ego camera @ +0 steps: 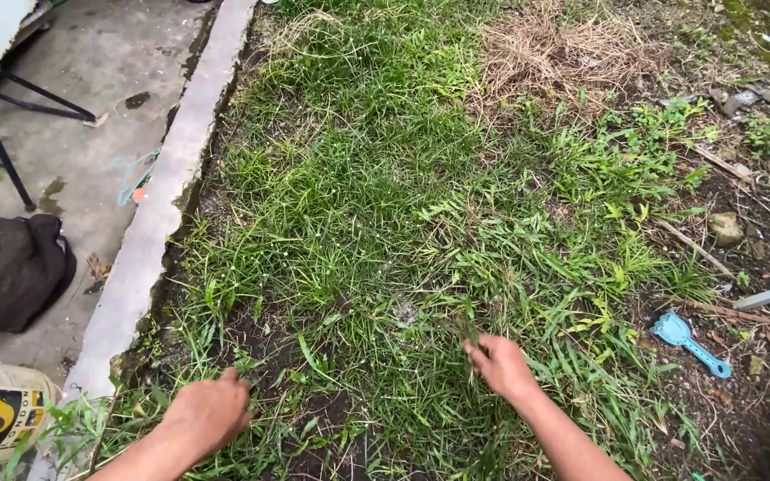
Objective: The person pulls weeds by hand from a grassy area next to a concrete patio. They gather the uprooted weeds into a pile and briefly move a green plastic hanger out of the way before continuing to pull more weeds.
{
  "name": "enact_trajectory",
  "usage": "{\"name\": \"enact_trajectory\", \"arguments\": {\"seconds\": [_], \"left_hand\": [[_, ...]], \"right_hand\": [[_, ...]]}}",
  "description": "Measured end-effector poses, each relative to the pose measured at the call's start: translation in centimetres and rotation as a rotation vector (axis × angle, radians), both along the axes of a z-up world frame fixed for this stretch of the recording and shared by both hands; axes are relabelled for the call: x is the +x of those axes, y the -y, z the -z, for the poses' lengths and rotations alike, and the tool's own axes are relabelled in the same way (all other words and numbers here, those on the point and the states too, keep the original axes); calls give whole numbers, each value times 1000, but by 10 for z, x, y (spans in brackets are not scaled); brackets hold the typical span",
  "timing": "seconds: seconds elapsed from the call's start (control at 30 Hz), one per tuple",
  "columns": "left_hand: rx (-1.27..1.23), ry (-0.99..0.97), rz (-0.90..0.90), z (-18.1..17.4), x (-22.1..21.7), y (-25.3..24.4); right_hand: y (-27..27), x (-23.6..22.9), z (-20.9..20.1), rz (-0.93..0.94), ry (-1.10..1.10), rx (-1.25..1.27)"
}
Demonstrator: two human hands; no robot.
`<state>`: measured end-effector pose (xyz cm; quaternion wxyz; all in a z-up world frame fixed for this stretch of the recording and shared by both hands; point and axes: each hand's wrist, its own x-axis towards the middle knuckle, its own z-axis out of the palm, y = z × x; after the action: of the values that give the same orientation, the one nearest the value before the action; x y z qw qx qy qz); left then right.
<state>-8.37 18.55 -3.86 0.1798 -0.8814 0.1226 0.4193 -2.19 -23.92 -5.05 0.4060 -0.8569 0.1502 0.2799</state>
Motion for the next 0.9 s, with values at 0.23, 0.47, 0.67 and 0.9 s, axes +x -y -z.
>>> {"name": "enact_trajectory", "arguments": {"seconds": [0.23, 0.47, 0.67, 0.9], "left_hand": [[-169, 56, 72, -44, 35, 87], [-1040, 81, -329, -89, 54, 170], [-1364, -278, -733, -85, 59, 206], [-1301, -169, -915, -42, 60, 219]], "right_hand": [[-17, 13, -50, 74, 68, 82], [-27, 7, -61, -168, 179, 221], [-35, 1, -69, -141, 247, 404], [-27, -8, -63, -366, 261, 259]]}}
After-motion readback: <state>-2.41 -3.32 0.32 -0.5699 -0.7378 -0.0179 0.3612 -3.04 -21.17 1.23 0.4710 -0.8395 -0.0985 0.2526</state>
